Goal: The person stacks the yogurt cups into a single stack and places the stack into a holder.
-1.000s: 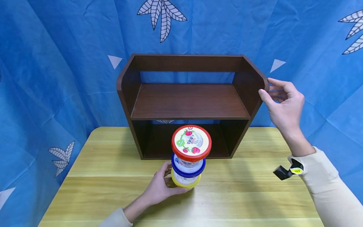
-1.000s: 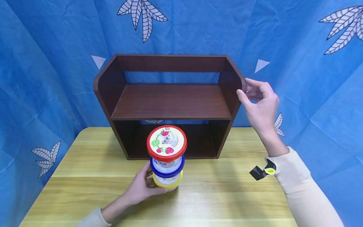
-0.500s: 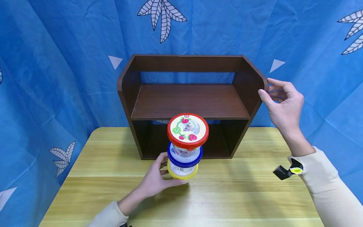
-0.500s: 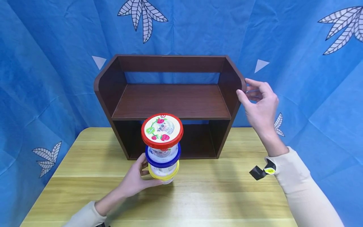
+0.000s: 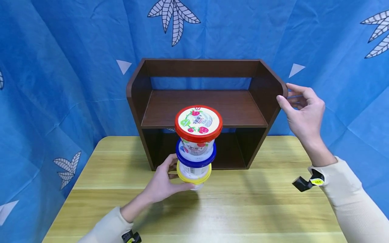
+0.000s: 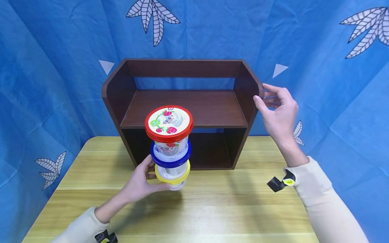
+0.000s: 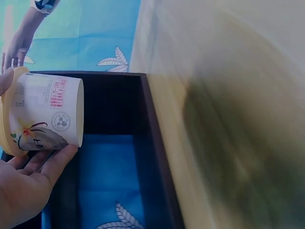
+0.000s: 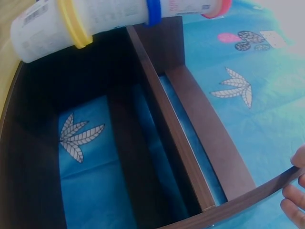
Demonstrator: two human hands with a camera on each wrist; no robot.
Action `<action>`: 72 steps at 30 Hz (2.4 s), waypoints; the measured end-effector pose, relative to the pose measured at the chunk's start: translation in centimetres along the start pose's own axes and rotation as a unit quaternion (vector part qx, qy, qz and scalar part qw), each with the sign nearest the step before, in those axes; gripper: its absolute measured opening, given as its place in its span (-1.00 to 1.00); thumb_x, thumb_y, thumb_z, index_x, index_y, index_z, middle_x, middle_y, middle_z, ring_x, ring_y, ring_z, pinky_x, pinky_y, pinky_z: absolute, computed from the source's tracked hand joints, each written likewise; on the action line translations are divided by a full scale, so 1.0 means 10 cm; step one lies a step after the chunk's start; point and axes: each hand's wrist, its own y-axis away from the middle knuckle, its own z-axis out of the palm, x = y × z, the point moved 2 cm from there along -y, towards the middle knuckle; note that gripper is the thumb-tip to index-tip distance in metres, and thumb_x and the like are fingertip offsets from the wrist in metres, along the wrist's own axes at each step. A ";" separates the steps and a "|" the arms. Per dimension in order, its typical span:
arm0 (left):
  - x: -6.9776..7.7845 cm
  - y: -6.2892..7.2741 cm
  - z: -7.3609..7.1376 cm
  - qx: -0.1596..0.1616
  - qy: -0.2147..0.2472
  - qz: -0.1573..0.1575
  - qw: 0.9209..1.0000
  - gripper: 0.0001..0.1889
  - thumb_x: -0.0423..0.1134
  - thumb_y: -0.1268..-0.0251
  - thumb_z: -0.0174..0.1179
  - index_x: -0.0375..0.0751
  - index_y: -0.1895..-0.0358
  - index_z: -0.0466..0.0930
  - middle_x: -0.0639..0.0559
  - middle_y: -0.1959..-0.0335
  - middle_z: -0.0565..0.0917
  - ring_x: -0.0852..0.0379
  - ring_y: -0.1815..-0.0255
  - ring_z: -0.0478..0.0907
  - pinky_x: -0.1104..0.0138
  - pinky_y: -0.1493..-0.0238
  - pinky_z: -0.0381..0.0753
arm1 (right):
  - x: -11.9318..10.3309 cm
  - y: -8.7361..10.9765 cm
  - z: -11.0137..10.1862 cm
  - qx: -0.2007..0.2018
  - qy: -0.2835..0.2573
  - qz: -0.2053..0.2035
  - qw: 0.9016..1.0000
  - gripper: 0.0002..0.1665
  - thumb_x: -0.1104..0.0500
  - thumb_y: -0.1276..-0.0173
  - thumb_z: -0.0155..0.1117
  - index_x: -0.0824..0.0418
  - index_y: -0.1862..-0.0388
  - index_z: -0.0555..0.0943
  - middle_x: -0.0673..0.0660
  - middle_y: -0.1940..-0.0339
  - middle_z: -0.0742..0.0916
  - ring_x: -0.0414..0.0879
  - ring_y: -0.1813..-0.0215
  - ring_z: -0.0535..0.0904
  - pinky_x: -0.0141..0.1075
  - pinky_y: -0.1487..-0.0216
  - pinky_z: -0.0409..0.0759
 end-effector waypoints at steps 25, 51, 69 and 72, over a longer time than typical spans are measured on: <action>0.46 -0.18 -0.39 0.005 -0.031 0.075 0.997 -0.18 -0.29 -0.11 0.61 -0.11 -0.42 0.34 -0.13 -0.26 0.64 -0.13 -0.19 0.71 0.22 -0.03 0.86 | 0.01 -0.01 0.01 0.000 0.002 -0.009 1.000 -0.55 0.34 -0.29 0.52 0.25 -0.18 0.75 -0.39 0.22 0.72 -0.48 0.24 0.65 -0.71 0.08 0.62; 0.78 -0.31 -0.59 0.006 -0.051 0.091 0.995 -0.18 -0.41 -0.11 0.58 -0.16 -0.43 0.33 -0.16 -0.28 0.65 -0.17 -0.20 0.71 0.21 0.03 0.88 | -0.02 -0.03 0.00 0.008 -0.007 0.020 1.000 -0.58 0.30 -0.29 0.54 0.22 -0.14 0.78 -0.35 0.24 0.75 -0.45 0.28 0.67 -0.66 0.11 0.65; 1.06 -0.52 -0.73 0.019 -0.069 0.136 0.988 -0.17 -0.53 -0.10 0.53 -0.28 -0.45 0.31 -0.22 -0.28 0.63 -0.19 -0.24 0.70 0.17 0.04 0.87 | 0.02 0.00 0.00 0.011 -0.001 0.022 1.000 -0.58 0.29 -0.30 0.54 0.20 -0.15 0.78 -0.34 0.22 0.73 -0.45 0.28 0.66 -0.67 0.11 0.64; 1.10 -0.56 -0.75 0.021 -0.066 0.137 0.988 -0.16 -0.54 -0.11 0.52 -0.27 -0.47 0.30 -0.21 -0.29 0.64 -0.18 -0.24 0.71 0.18 0.05 0.87 | 0.02 0.00 0.00 0.010 0.000 0.021 1.000 -0.58 0.29 -0.30 0.53 0.21 -0.15 0.78 -0.34 0.22 0.73 -0.46 0.27 0.67 -0.67 0.11 0.64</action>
